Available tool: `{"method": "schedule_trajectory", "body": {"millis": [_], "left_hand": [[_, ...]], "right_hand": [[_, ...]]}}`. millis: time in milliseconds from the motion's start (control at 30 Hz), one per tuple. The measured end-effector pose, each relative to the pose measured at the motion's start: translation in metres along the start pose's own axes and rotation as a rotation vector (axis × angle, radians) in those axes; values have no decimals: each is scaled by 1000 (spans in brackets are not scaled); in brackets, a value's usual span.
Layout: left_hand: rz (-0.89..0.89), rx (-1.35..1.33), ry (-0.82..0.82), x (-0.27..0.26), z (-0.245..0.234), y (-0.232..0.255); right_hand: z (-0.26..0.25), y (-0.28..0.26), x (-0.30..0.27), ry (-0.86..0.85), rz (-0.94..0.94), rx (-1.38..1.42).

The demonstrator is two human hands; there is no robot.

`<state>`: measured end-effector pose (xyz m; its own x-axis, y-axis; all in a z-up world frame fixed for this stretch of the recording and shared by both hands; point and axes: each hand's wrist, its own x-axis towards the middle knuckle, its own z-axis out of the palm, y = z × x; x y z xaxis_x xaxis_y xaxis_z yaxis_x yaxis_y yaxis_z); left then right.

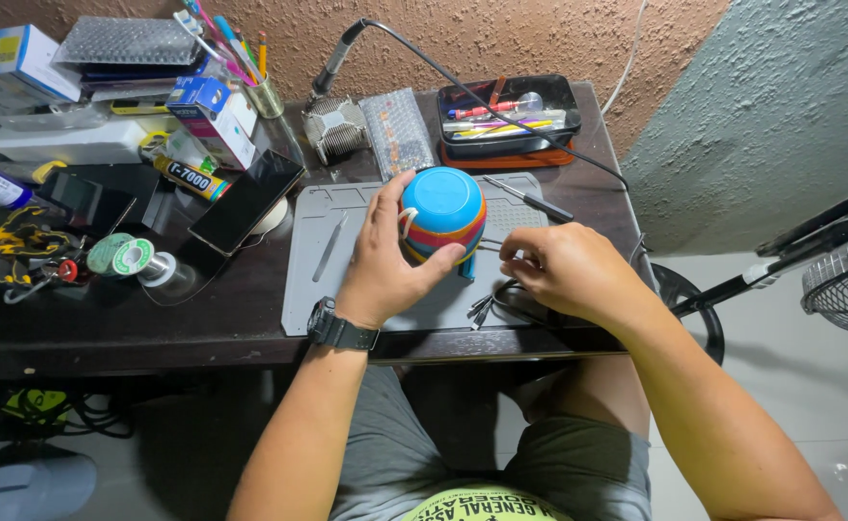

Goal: The person handles a colorful stacked plastic container, then picks up a smartphone to scroll through the screen. They place the phone down and continue manipulating the container and a black cable on the desk.

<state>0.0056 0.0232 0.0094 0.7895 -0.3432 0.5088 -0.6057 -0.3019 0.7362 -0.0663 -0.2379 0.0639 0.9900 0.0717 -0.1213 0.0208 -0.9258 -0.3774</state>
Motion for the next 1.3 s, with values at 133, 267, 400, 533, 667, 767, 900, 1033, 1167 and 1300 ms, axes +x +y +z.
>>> {"method": "schedule_trajectory", "body": {"millis": [133,267,400,533,667,767,900,1033,1167,1300], "left_hand": [[-9,0,-14,0,-1,-2],[-39,-5,-29,-1,0,-1],[-62,8,-36,1,-1,1],[-67,26,-42,2,-4,5],[-59,28,-36,0,-2,2],[-36,34,-19,-3,1,7],[37,5,53,-3,4,1],[72,31,84,-4,1,-7],[120,-9,83,0,-5,4],[111,-20,48,1,-6,12]], "right_hand": [[-1,5,4,42,-38,27],[-6,3,4,60,-49,43],[-12,0,11,66,-58,51],[-16,2,22,89,-99,46],[-19,-1,30,249,-255,104],[-10,0,34,436,-400,254],[12,16,48,596,-565,483],[7,8,36,493,-644,397],[3,0,30,451,-641,362],[3,-1,28,460,-625,351]]}}
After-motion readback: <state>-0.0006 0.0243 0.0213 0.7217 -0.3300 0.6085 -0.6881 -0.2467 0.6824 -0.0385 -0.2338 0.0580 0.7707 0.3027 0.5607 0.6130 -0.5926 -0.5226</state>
